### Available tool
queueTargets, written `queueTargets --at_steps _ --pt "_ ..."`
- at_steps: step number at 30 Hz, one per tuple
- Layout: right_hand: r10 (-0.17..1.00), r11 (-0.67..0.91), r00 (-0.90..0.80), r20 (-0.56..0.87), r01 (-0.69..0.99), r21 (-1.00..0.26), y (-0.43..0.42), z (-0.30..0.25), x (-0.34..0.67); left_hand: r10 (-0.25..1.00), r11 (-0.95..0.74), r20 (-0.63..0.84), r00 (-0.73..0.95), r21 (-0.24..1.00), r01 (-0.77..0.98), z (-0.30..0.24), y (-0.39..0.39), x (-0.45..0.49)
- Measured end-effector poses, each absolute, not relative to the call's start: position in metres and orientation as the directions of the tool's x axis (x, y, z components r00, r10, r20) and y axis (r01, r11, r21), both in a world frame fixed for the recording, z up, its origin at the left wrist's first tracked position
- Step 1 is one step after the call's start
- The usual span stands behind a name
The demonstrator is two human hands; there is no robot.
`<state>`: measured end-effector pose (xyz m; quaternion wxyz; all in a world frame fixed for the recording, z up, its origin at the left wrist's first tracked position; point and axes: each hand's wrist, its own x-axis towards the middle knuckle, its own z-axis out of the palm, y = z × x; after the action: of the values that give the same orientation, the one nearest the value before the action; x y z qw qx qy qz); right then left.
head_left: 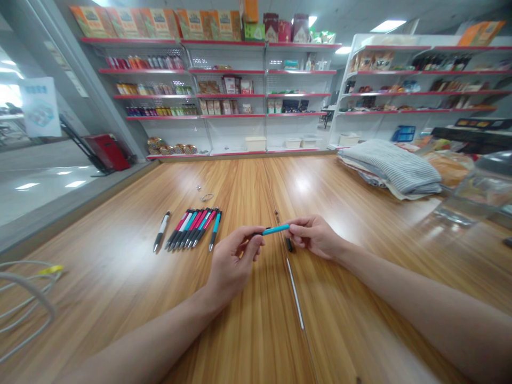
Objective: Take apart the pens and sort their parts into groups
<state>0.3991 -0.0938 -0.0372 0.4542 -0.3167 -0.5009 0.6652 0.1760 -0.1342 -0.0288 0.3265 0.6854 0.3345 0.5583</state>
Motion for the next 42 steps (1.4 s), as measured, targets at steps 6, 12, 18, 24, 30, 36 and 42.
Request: queueTargets --at_steps 6,12,18,24,30,36,42 --pt "0.889 -0.086 -0.457 0.037 -0.245 -0.966 -0.095 -0.036 0.399 0.82 -0.57 0.56 0.116 0.818 0.079 -0.034 -0.13 0.175" --pt "0.886 -0.1 -0.463 0.002 -0.194 -0.976 -0.099 -0.032 0.398 0.813 -0.58 0.574 0.091 0.812 0.061 -0.034 -0.13 0.176" --pt "0.889 -0.087 -0.458 0.007 -0.183 -0.979 -0.099 -0.032 0.397 0.792 -0.609 0.603 0.092 0.791 0.061 -0.033 -0.131 0.175" --pt "0.896 -0.076 -0.445 0.007 -0.168 -0.983 -0.098 -0.033 0.398 0.772 -0.635 0.629 0.095 0.769 0.075 -0.035 -0.129 0.174" --pt "0.904 -0.066 -0.427 0.011 -0.164 -0.984 -0.099 -0.031 0.396 0.77 -0.637 0.631 0.091 0.766 0.081 -0.037 -0.128 0.172" --pt "0.963 0.065 -0.247 0.107 -0.172 -0.983 -0.087 -0.036 0.404 0.791 -0.612 0.612 0.018 0.789 0.052 -0.035 -0.126 0.173" --pt "0.96 0.27 -0.122 0.251 0.174 -0.947 -0.054 -0.044 0.414 0.834 -0.549 0.551 -0.035 0.834 0.044 -0.034 -0.123 0.175"
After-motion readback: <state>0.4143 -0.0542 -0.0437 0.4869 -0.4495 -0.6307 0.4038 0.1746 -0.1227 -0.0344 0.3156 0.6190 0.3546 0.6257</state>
